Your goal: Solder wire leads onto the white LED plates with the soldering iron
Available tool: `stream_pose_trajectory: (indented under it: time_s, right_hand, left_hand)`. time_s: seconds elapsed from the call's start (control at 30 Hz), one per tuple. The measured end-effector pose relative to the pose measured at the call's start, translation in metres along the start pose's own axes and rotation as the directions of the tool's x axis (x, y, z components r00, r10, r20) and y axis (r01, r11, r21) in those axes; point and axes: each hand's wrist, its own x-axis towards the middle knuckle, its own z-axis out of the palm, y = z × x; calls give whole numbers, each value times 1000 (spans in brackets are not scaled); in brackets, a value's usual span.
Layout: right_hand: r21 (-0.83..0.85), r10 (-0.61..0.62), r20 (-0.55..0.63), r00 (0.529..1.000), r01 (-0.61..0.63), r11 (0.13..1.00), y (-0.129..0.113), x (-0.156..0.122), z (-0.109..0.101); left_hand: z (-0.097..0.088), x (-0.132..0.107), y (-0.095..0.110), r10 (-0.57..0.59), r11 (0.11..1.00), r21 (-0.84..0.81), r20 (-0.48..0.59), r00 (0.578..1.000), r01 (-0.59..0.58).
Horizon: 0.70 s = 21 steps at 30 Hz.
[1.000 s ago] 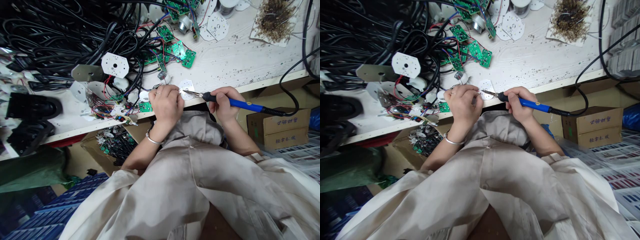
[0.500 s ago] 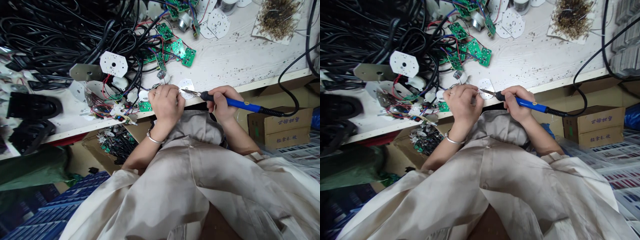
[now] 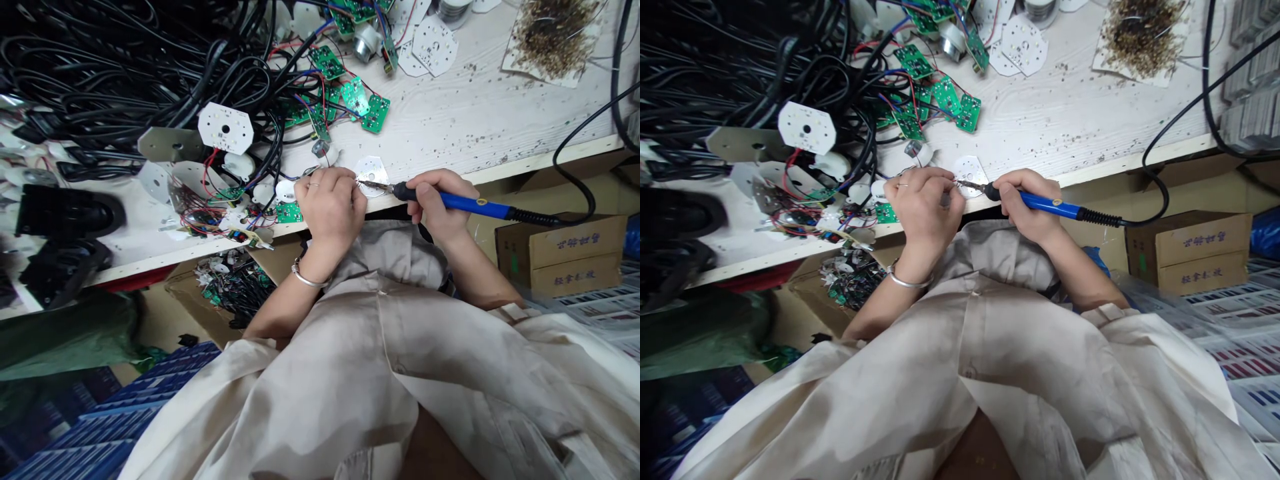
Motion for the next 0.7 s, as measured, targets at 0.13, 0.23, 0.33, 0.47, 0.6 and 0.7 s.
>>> stream_pose_trajectory:
  time_s: [0.13, 0.23, 0.33, 0.47, 0.6, 0.7]
  right_hand:
    - [32, -2, -29, 1000, 3, 999, -1, 0, 0]
    - [40, -4, -17, 1000, 5, 999, -2, 1, 0]
    - [40, 5, -2, 1000, -5, 999, -2, 1, 0]
    - [80, -13, -78, 997, 19, 997, -1, -1, 1]
    - [94, -10, -117, 993, 22, 995, 0, -2, 1]
    - [84, -25, -102, 994, 33, 996, 0, -1, 2]
  left_hand:
    - [-1, 0, 1, -11, 1000, -15, 13, 1000, 11]
    - [-1, 0, 2, -8, 1000, -16, 18, 1000, 8]
    - [-2, 0, 2, -25, 1000, -4, 33, 999, 25]
    - [-4, 0, 3, -42, 999, -5, 54, 998, 42]
    - [-4, 0, 3, -48, 999, -9, 63, 997, 48]
    - [-3, 0, 2, -33, 999, 15, 46, 998, 33]
